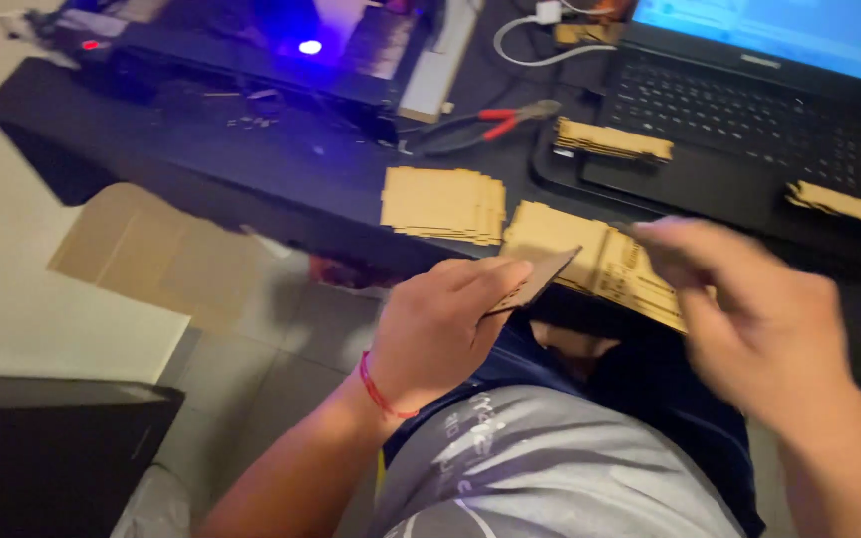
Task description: Inspecting, sorting, and stacking laser-cut wooden components for box assembly.
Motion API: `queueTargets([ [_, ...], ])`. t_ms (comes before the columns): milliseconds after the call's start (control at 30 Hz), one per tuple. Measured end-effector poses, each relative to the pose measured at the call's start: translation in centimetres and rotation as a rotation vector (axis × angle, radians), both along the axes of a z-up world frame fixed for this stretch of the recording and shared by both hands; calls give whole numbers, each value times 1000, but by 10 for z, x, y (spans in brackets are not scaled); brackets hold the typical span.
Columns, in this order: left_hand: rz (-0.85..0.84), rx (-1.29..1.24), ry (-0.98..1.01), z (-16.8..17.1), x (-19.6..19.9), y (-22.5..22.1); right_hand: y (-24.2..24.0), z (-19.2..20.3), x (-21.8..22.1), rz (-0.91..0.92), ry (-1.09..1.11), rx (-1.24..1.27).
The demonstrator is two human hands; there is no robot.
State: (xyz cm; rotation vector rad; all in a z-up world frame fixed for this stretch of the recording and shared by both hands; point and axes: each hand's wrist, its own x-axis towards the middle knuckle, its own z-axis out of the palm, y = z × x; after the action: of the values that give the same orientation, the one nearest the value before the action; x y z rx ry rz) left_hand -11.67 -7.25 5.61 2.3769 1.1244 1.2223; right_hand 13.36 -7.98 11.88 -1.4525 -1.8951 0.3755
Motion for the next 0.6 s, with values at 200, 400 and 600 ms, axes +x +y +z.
queueTargets([
  [200, 379, 383, 141, 14, -60, -17, 26, -5, -99, 680, -295, 339],
  [400, 567, 355, 354, 10, -117, -36, 45, -28, -150, 866, -267, 391],
  [600, 390, -133, 42, 10, -142, -42, 64, -36, -183, 1036, -148, 413],
])
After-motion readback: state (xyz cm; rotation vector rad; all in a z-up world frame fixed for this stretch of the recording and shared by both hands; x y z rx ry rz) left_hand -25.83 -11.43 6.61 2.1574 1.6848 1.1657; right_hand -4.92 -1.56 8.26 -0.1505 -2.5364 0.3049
